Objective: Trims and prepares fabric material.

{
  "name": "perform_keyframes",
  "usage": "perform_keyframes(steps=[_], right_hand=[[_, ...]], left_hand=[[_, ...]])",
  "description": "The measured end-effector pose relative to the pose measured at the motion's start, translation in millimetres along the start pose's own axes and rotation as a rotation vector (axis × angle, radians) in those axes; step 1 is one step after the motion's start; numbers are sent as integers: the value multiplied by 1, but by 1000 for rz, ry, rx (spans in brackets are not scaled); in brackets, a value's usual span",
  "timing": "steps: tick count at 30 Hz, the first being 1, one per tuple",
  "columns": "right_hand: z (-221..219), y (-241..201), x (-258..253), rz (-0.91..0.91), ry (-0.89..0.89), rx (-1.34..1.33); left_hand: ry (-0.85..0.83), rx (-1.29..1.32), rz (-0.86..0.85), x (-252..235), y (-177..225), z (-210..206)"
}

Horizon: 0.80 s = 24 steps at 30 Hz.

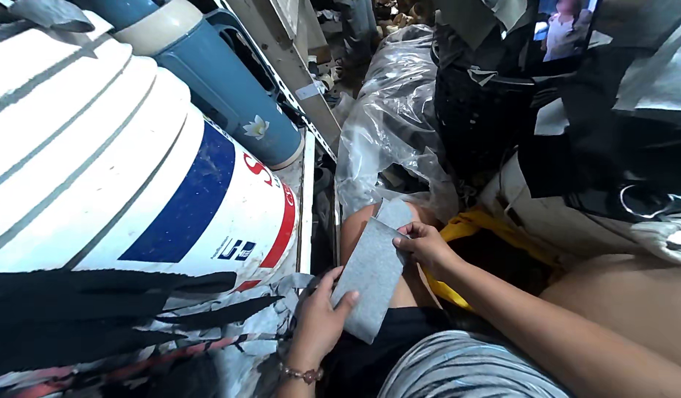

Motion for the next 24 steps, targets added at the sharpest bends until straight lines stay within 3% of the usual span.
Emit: perform_keyframes(steps=[6, 9, 13, 15, 17, 21, 24], right_hand=[[1, 3, -6, 43, -7, 205], [4, 11, -7, 10, 36, 277], [3, 15, 1, -108, 105, -26], [2, 15, 1, -137, 89, -129], [-2, 15, 2, -130, 65, -153], [10, -16, 28, 24, 69, 9], [30, -73, 95, 379, 83, 165]], left_hand=[[-232, -335, 215, -3, 4, -11], [-213, -368, 179, -7, 6, -8], [27, -143, -107, -25, 33, 0], [38, -127, -100, -45, 55, -2], [-62, -204, 12, -68, 67, -5], [-149, -311, 19, -91, 79, -11], [-167, -321, -174, -92, 77, -12]])
Point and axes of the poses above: each hand's wrist, its own x-axis away from the middle knuckle, its own z-axis out of the back of the hand, y = z × x, the point moved 6 cm from there along -x, towards the middle knuckle, and after that the axes turned 13 degrees about -y, right-handed, at the moved point
